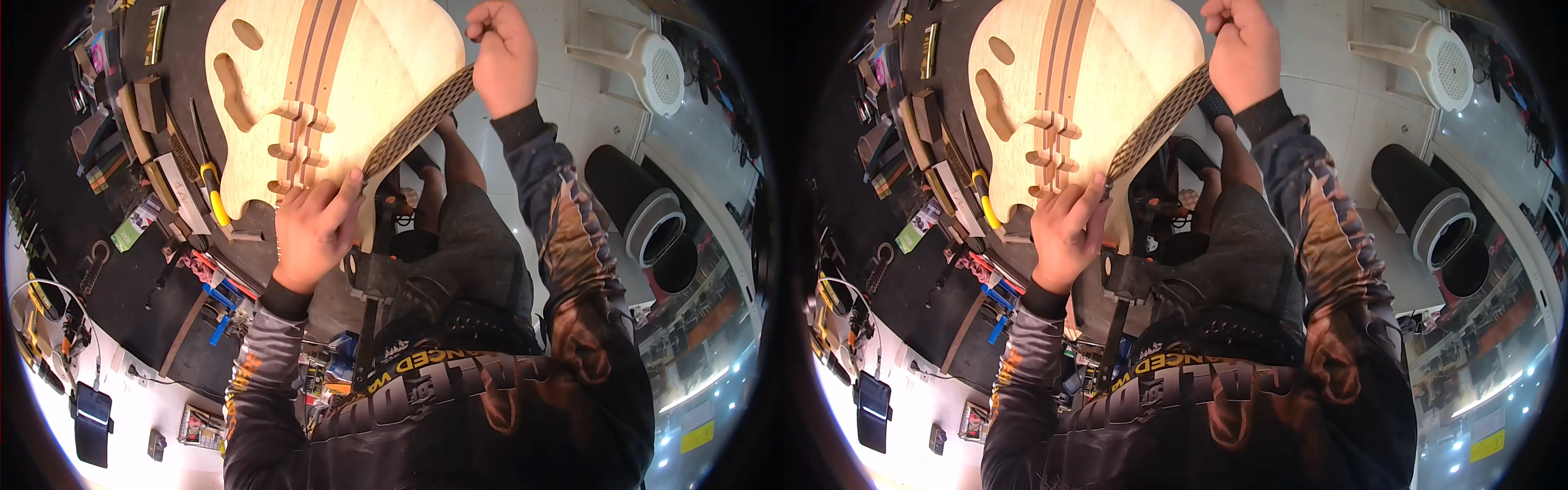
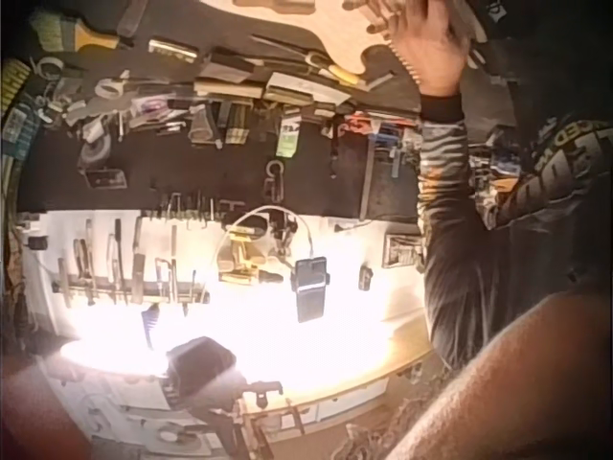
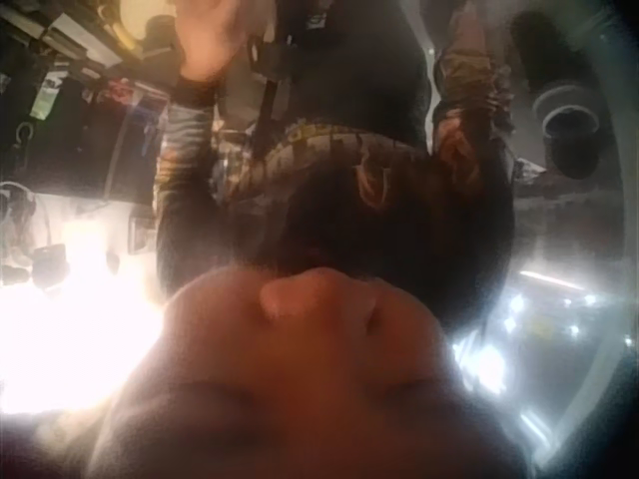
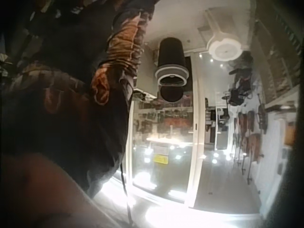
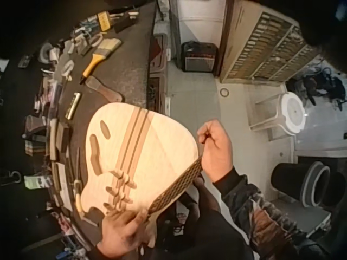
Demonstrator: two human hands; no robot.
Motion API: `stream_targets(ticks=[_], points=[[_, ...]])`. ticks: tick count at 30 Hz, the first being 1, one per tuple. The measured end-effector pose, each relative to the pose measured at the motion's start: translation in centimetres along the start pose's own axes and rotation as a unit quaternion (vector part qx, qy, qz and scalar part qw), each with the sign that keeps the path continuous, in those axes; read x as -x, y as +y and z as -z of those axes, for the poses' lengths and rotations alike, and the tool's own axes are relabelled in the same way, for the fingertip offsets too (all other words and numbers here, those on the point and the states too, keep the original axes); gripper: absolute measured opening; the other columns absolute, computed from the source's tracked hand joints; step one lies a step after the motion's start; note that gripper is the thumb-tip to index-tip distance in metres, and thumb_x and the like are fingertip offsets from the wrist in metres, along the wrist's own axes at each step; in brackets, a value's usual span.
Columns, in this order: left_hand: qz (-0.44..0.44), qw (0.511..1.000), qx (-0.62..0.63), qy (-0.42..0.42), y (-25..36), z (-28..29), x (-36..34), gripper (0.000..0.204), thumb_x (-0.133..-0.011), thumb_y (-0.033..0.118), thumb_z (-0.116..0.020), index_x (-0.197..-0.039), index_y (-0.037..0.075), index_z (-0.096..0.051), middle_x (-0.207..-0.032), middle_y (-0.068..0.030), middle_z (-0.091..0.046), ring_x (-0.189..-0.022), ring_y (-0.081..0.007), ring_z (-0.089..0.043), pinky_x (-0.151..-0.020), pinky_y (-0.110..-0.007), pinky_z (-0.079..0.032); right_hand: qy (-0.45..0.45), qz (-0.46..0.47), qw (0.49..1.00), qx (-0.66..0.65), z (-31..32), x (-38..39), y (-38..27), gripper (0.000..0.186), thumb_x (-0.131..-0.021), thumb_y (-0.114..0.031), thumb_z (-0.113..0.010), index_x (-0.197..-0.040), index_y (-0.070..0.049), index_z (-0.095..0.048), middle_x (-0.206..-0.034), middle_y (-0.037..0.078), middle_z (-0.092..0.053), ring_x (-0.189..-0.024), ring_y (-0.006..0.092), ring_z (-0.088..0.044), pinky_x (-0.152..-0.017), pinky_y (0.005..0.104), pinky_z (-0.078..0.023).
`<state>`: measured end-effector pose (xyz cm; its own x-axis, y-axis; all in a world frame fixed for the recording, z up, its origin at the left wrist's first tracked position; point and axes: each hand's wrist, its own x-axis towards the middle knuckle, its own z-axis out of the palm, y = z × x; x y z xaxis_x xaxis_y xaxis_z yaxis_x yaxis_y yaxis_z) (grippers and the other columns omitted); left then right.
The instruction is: The person sands the wooden surface of a guitar body using a hand rasp and their hands.
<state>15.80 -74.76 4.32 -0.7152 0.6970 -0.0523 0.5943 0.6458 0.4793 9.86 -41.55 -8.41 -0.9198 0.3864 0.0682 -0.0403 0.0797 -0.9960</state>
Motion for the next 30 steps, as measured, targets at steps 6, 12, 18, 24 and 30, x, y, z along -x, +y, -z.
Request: stream_targets(ticks=[6,12,18,24,30], points=[[0.011,0.998,-0.044,0.049,-0.2,-0.7,-7.3,0.049,-0.095,0.015,-0.083,-0.143,0.019,-0.075,-0.084,-0.0035,-0.062,-0.066,-0.0277,-0.061,-0.061,-0.043,-0.048,0.019,0.058,0.998,0.003,1.9,-10.1,2.8,0.025,-0.096,0.013,-0.04,-0.106,-0.003,-0.057,-0.09,0.002,-0.052,-0.081,0.015,-0.047,-0.078,0.0288,-0.043],[0.064,0.997,0.027,0.019,1.0,-0.3,-0.1,0.052,-0.091,0.017,-0.088,-0.142,0.018,-0.076,-0.094,-0.0085,-0.059,-0.071,-0.027,-0.065,-0.061,-0.041,-0.053,-0.011,0.004,0.997,-0.083,-0.1,-1.7,1.4,0.026,-0.096,0.015,-0.039,-0.104,-0.004,-0.055,-0.097,0.002,-0.049,-0.089,0.0149,-0.046,-0.085,0.029,-0.042],[0.057,0.998,0.004,0.041,0.4,-0.7,-8.2,0.045,-0.095,0.017,-0.085,-0.139,0.018,-0.077,-0.093,-0.0087,-0.059,-0.07,-0.0277,-0.065,-0.061,-0.043,-0.053,0.019,0.071,0.996,-0.042,2.5,-11.5,4.2,0.027,-0.095,0.013,-0.038,-0.104,-0.004,-0.057,-0.092,0.002,-0.05,-0.084,0.015,-0.047,-0.08,0.0281,-0.043],[0.071,0.997,0.025,0.002,0.9,-0.3,-0.5,0.047,-0.094,0.014,-0.084,-0.14,0.015,-0.076,-0.091,-0.0085,-0.058,-0.067,-0.0281,-0.063,-0.059,-0.043,-0.052,-0.001,-0.013,1.0,-0.012,-0.4,-3.0,1.4,0.032,-0.089,0.015,-0.036,-0.104,-0.004,-0.057,-0.088,0.002,-0.049,-0.079,0.0143,-0.044,-0.074,0.0283,-0.041],[0.052,0.998,-0.011,0.045,0.5,-1.1,-6.6,0.041,-0.095,0.017,-0.084,-0.136,0.017,-0.078,-0.089,-0.0077,-0.058,-0.066,-0.0279,-0.065,-0.058,-0.043,-0.051,0.013,0.018,0.987,-0.157,1.6,-10.2,2.7,0.032,-0.09,0.014,-0.036,-0.103,-0.006,-0.057,-0.085,0.0,-0.05,-0.074,0.0128,-0.045,-0.069,0.0282,-0.04]])
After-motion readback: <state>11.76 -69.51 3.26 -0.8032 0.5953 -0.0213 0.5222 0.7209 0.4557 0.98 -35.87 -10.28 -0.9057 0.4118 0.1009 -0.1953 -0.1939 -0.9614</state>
